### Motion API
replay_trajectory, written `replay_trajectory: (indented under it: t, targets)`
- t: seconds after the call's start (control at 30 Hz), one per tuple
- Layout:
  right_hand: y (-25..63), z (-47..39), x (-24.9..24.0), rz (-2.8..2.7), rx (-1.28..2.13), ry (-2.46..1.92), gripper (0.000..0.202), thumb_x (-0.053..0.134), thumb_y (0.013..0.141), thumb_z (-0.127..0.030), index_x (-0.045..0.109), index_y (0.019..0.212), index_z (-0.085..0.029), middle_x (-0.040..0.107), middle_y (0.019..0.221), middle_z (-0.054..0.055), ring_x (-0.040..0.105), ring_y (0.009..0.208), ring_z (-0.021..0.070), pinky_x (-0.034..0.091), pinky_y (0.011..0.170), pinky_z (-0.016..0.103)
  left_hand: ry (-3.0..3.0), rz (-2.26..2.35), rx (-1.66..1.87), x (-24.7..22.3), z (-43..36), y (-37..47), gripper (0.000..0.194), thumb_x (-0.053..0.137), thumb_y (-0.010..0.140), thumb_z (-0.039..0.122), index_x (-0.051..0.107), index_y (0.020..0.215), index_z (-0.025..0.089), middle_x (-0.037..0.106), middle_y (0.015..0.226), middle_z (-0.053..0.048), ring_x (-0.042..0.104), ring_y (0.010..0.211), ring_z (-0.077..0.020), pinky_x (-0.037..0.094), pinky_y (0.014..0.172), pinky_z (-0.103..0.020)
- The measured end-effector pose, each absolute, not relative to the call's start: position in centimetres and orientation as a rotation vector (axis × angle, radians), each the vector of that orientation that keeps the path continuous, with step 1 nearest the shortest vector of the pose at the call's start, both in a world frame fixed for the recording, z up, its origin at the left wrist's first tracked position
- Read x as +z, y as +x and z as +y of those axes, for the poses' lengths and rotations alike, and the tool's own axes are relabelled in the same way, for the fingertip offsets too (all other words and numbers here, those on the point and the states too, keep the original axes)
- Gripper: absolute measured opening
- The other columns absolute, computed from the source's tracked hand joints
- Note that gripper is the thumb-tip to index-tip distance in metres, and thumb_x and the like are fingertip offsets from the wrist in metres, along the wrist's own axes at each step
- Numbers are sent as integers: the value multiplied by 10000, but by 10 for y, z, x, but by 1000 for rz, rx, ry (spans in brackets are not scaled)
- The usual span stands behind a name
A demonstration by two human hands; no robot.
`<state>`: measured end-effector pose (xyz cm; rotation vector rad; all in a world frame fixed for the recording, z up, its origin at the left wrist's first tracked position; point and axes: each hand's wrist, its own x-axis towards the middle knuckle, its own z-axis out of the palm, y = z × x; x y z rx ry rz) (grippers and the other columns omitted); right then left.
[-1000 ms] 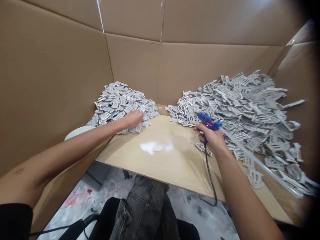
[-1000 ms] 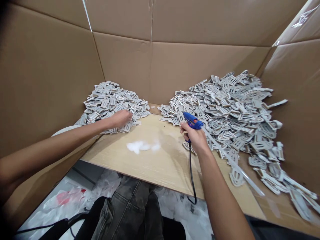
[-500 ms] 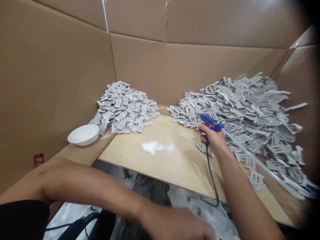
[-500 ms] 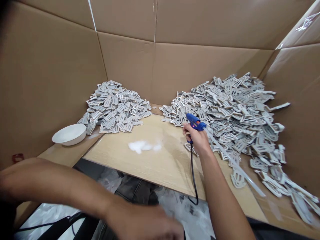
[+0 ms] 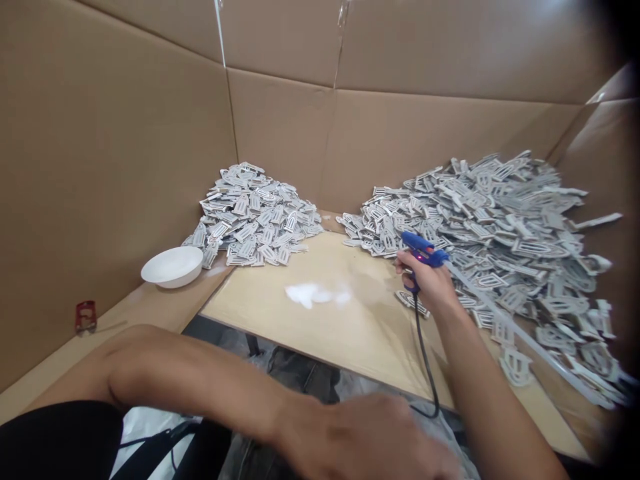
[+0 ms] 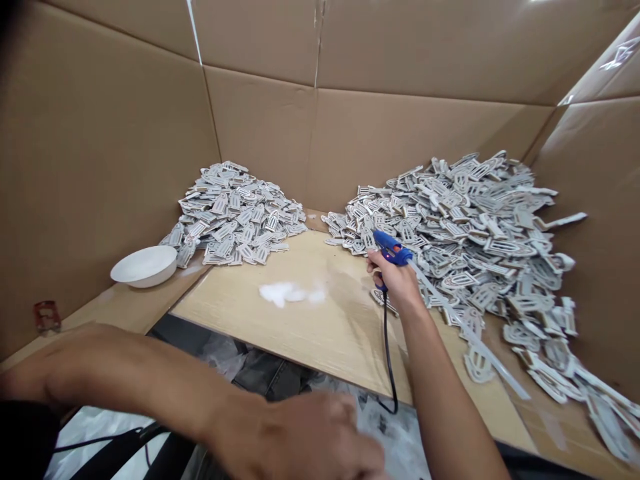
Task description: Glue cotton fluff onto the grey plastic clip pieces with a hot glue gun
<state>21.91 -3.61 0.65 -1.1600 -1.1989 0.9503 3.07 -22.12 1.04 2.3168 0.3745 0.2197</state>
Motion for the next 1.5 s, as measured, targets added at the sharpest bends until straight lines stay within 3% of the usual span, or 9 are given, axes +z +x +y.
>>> replay_trajectory:
  t: [0.07,0.13,0.2,0.3,0.5,0.77,0.93,1.13,1.5]
  targets:
    - [219,-36,6,-1204,958,-1155,391,898,638,-454,624,763,-204,631,697,24,494,549,107,271,371,208,2360,500,345,16,-200,27,244,527,946,299,614,1155,208,648,832,-56,577,637,-179,513,657,-335]
    - [219,-35,4,-1213,963,-1149,391,900,643,-454,628,760,-199,627,691,23,493,556,106,273,373,201,2439,600,458,20,-182,24,273,567,917,234,611,1177,162,664,989,-125,629,799,-216,537,763,-363]
    - [219,-35,3,-1218,961,-1150,394,902,645,-456,627,757,-196,624,689,23,496,565,109,272,376,197,2543,667,502,18,-166,23,138,565,938,255,663,916,160,664,925,-147,642,884,-253,539,889,-411]
    - [218,-36,3,-1220,956,-1164,399,898,647,-463,620,746,-194,619,684,21,478,553,104,268,378,198,2603,852,530,7,-141,21,455,437,1038,339,592,637,188,637,689,-123,631,761,-249,517,931,-459]
    - [218,-36,2,-1244,942,-1182,380,884,672,-466,634,752,-191,618,690,23,484,565,107,289,394,200,2543,1246,705,-16,-95,-3,286,427,1035,280,675,1081,148,736,922,-140,682,819,-278,505,758,-393]
    - [220,-35,0,-1280,921,-1195,347,844,709,-465,634,769,-196,607,675,11,464,536,103,281,387,212,2285,2059,888,-3,-25,-67,347,420,1039,296,739,971,177,742,1018,-136,687,948,-272,526,880,-400]
    - [219,-36,1,-1279,926,-1207,339,838,725,-461,632,768,-195,600,662,7,437,510,90,282,389,211,1968,2521,1160,20,11,-132,267,563,959,348,729,982,140,656,1331,-213,511,1348,-408,394,1156,-576]
    - [220,-35,0,-1282,942,-1201,368,848,729,-475,603,754,-201,598,671,4,426,504,85,269,387,214,1879,2604,1037,25,27,-180,239,689,848,355,688,884,118,492,1537,-276,324,1493,-487,258,1241,-637]
    - [217,-38,3,-1286,930,-1198,342,832,730,-457,609,757,-199,598,673,8,441,532,97,273,399,214,1865,2558,1046,19,48,-193,252,748,816,390,717,843,141,503,1530,-225,338,1471,-452,288,1234,-586]
